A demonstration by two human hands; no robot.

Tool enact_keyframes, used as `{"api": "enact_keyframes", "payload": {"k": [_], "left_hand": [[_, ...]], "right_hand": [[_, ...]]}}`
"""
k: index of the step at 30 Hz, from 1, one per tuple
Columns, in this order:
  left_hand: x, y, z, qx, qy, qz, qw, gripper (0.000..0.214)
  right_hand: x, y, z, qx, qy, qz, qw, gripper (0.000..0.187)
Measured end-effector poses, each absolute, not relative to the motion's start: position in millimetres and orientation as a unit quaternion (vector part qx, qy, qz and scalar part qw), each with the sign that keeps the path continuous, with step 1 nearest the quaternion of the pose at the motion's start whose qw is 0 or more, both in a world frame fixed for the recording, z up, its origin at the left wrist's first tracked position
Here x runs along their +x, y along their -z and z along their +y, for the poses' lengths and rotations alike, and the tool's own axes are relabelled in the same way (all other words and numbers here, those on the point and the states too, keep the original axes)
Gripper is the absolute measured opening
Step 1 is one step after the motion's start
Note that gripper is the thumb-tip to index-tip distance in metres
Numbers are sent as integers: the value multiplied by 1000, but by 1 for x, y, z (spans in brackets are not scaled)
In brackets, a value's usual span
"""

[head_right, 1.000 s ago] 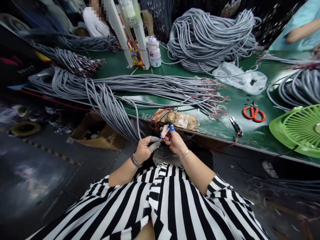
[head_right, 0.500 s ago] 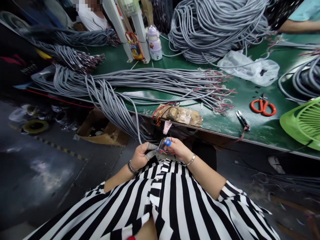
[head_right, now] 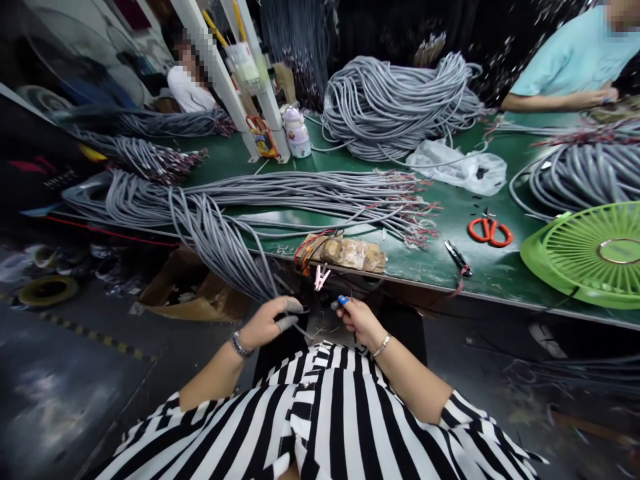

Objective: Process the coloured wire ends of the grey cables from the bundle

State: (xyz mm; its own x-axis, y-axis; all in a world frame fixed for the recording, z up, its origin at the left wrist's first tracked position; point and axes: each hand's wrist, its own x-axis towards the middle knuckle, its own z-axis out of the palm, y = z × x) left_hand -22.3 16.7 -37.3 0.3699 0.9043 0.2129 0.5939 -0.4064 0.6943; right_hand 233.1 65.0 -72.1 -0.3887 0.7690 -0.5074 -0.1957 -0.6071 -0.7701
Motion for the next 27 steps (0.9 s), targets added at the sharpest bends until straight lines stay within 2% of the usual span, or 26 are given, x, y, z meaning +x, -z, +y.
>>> {"api": "enact_keyframes", "payload": {"k": [2, 4, 7, 11, 14, 16, 18, 20, 23, 25, 27], "left_hand": [[-27, 17, 42, 778, -349, 483, 199, 16], [-29, -1, 72, 786, -348, 499, 112, 20], [-31, -22, 118, 791, -214, 573, 2, 30], [-31, -39, 159, 766, -25, 640, -49, 41], [-34, -51, 176, 767, 49, 639, -26, 36], [-38, -62, 186, 771, 44, 636, 2, 28], [-42, -73, 196, 768, -36, 639, 20, 21], [-45, -86, 205, 740, -184, 646, 44, 19], [-41, -103, 210, 678, -355, 629, 137, 23], [-32, -108, 205, 697, -334, 598, 212, 27], [-18, -110, 191, 759, -249, 545, 256, 33]], "right_hand": [[231, 75, 62, -453, -782, -299, 306, 41], [230, 75, 60, -446, -792, -295, 295, 42], [230, 73, 56, -439, -799, -305, 277, 42], [237, 74, 55, -442, -793, -310, 281, 40], [244, 77, 57, -450, -784, -305, 300, 39], [247, 79, 59, -452, -780, -305, 307, 39], [247, 80, 60, -454, -779, -305, 306, 40], [245, 81, 60, -456, -779, -305, 303, 40], [242, 82, 60, -455, -780, -311, 296, 40], [240, 83, 60, -452, -781, -319, 290, 41], [239, 83, 60, -454, -779, -323, 287, 40]]}}
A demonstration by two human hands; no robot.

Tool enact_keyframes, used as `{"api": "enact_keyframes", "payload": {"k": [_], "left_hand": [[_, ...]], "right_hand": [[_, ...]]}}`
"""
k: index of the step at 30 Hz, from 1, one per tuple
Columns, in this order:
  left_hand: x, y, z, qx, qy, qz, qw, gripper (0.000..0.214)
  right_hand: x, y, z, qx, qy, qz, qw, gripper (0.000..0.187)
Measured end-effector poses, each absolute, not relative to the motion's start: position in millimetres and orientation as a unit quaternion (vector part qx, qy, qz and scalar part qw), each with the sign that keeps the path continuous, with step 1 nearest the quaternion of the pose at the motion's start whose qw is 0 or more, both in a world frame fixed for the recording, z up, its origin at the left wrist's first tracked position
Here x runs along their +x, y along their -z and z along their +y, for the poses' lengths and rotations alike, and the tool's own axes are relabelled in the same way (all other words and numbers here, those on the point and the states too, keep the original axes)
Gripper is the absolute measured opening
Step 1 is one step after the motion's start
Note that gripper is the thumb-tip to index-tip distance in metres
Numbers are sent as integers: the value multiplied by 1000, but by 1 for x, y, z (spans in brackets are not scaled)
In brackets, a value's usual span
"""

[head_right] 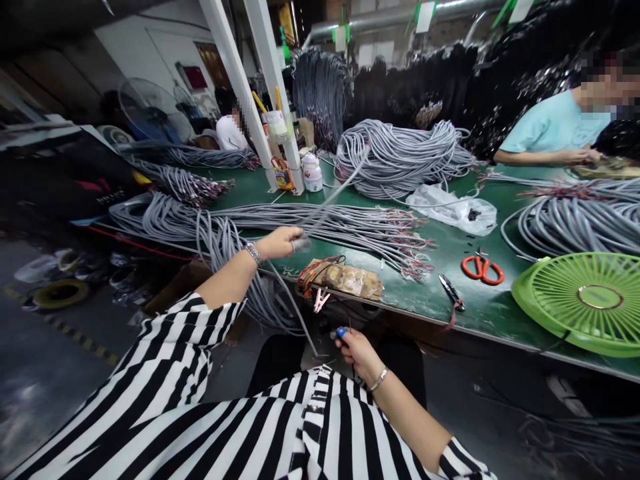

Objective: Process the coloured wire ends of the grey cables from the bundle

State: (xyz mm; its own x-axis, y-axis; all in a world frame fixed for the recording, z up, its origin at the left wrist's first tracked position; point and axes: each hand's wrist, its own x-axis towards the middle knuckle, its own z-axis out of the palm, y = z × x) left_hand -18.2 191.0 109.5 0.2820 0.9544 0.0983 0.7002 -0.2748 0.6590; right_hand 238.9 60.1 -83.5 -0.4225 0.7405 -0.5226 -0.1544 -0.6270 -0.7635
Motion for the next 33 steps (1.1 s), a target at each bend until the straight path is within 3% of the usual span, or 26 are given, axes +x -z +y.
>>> {"api": "enact_keyframes", "payload": {"k": [7, 14, 16, 19, 21, 23, 27, 33], "left_hand": [[28, -100, 112, 874, -137, 289, 365, 26], [21, -60, 55, 826, -188, 283, 450, 35], [11, -43, 42, 788, -203, 301, 497, 36], [-2, -19, 24, 720, -248, 351, 546, 37], [-5, -7, 16, 693, -288, 386, 537, 35], [-4, 2, 10, 681, -319, 412, 515, 34], [7, 13, 4, 674, -373, 447, 455, 36], [10, 19, -2, 766, -334, 441, 326, 23]], "right_hand": [[239, 82, 60, -457, -775, -329, 288, 36], [238, 72, 52, -437, -751, -409, 280, 35], [242, 61, 50, -444, -680, -477, 337, 29], [254, 40, 55, -460, -464, -620, 435, 20], [262, 26, 67, -476, -290, -702, 443, 24], [266, 17, 83, -514, -160, -747, 389, 34], [264, 12, 109, -548, -63, -793, 257, 32], [268, -18, 98, -467, -11, -838, 281, 25]]}}
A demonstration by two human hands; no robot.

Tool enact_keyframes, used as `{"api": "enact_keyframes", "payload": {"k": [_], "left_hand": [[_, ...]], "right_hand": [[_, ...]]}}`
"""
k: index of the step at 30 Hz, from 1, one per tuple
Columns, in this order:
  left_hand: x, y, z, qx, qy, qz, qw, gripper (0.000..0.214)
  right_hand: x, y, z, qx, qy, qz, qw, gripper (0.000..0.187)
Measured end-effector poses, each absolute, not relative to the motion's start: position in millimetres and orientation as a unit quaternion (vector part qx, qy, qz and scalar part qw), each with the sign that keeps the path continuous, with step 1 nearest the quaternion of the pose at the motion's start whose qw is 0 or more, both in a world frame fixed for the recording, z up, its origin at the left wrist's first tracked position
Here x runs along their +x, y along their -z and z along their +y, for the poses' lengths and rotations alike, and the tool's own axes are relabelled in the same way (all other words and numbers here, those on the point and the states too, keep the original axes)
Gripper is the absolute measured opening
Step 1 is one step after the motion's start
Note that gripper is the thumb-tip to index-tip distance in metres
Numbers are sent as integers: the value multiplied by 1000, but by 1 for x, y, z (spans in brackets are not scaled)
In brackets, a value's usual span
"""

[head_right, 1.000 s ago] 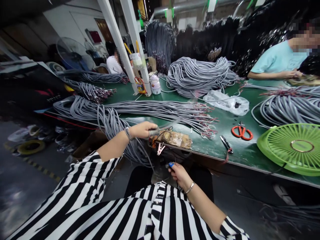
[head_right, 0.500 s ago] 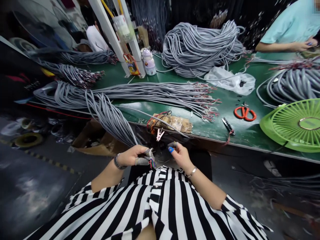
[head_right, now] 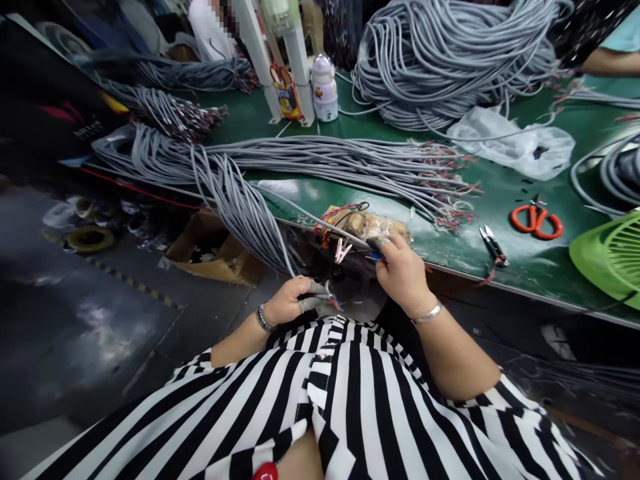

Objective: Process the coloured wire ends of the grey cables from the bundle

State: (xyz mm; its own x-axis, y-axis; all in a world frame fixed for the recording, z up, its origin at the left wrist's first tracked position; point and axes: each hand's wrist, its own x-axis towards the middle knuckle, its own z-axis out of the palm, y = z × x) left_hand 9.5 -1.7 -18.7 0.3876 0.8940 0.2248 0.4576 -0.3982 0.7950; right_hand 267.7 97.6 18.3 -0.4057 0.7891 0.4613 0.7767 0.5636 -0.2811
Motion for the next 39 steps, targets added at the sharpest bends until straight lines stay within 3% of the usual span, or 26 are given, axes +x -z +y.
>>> {"api": "enact_keyframes", "payload": {"k": [6, 8, 10, 13, 17, 19, 22, 24, 28, 31, 35, 39], "left_hand": [[9, 29, -7, 801, -321, 437, 255, 23], [7, 32, -9, 785, -355, 439, 255, 23], [4, 34, -10, 757, -391, 442, 282, 25], [-4, 35, -11, 714, -409, 440, 360, 30], [-9, 34, -8, 696, -394, 426, 423, 38], [-10, 33, -6, 705, -388, 419, 420, 40], [-13, 28, -6, 727, -386, 396, 408, 37], [-17, 23, -6, 741, -382, 367, 413, 35], [-23, 19, -5, 768, -373, 325, 408, 34], [-23, 21, -4, 793, -350, 314, 387, 30], [-19, 26, -4, 806, -344, 323, 357, 29], [-13, 32, -5, 804, -366, 336, 325, 29]], "right_hand": [[277, -70, 125, -475, 96, -796, 362, 42], [277, -71, 127, -438, 39, -784, 439, 41], [273, -64, 115, -332, -89, -816, 464, 34], [257, -47, 86, -141, -309, -881, 329, 37], [227, -28, 61, -73, -402, -876, 255, 61], [216, -22, 59, -80, -392, -885, 240, 57], [210, -15, 62, -115, -337, -907, 226, 25], [210, -12, 65, -116, -341, -908, 215, 18], [211, -3, 67, -99, -527, -826, 170, 32], [209, 13, 64, -251, -656, -684, 195, 43], [219, 32, 61, -448, -666, -528, 278, 49], [243, 31, 56, -455, -667, -542, 234, 57]]}}
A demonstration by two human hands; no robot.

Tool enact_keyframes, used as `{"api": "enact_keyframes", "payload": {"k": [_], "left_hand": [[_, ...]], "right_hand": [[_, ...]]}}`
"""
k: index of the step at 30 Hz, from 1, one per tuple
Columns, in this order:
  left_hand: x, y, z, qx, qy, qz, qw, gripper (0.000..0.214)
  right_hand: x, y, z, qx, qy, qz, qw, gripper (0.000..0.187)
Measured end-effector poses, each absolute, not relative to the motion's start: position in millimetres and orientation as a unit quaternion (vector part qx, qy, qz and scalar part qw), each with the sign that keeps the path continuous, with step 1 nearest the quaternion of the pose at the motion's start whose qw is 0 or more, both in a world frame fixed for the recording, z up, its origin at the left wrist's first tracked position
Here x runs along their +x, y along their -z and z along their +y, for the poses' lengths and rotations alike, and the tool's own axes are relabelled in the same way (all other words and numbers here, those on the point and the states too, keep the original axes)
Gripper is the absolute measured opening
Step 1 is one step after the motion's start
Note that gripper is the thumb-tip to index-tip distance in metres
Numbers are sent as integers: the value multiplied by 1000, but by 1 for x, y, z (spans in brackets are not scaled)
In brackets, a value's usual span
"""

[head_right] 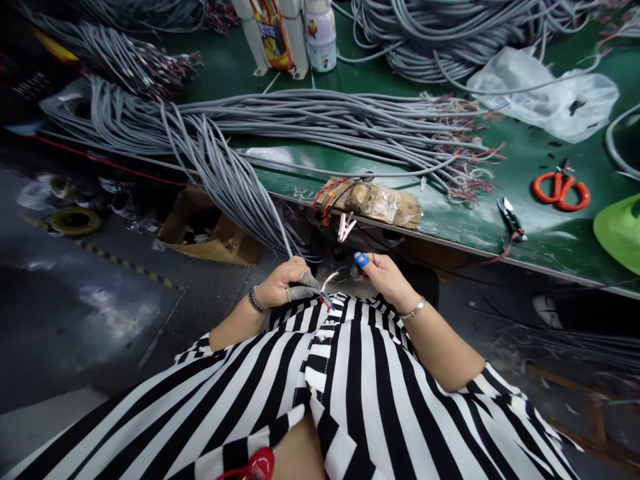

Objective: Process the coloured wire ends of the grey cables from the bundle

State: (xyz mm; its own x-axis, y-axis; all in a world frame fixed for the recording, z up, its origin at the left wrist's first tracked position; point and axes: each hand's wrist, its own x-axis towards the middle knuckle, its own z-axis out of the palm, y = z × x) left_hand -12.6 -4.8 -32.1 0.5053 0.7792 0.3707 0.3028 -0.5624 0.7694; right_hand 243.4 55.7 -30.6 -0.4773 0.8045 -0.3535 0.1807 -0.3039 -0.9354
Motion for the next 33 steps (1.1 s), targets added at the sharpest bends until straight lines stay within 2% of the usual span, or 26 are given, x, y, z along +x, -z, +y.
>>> {"api": "enact_keyframes", "payload": {"k": [3, 7, 9, 12, 15, 18, 20, 23, 26, 30, 33], "left_hand": [[-8, 34, -3, 807, -366, 346, 310, 30], [-4, 32, 0, 816, -365, 338, 296, 32], [-4, 30, 1, 813, -369, 334, 302, 32], [-6, 30, -1, 798, -385, 334, 321, 28], [-12, 34, -8, 756, -411, 354, 366, 28], [-17, 42, -14, 675, -451, 394, 431, 35], [-19, 46, -17, 633, -465, 405, 469, 38], [-21, 48, -15, 625, -452, 401, 494, 41], [-24, 45, -12, 655, -423, 401, 481, 42], [-29, 40, -10, 690, -386, 405, 460, 42], [-32, 38, -10, 700, -370, 407, 455, 41]], "right_hand": [[249, 21, 46, -403, -689, -580, 161, 63], [232, 12, 34, -295, -777, -544, 112, 50], [221, 12, 33, -278, -824, -480, 118, 44], [214, 18, 38, -322, -841, -388, 196, 41], [220, 22, 45, -384, -791, -368, 302, 39], [230, 18, 44, -397, -660, -510, 382, 27], [232, 10, 40, -353, -526, -668, 391, 21], [223, -3, 37, -252, -345, -846, 320, 44], [208, -9, 40, -178, -261, -918, 239, 43], [199, -5, 51, -107, -272, -937, 189, 28], [201, 0, 60, -82, -373, -910, 164, 22]]}}
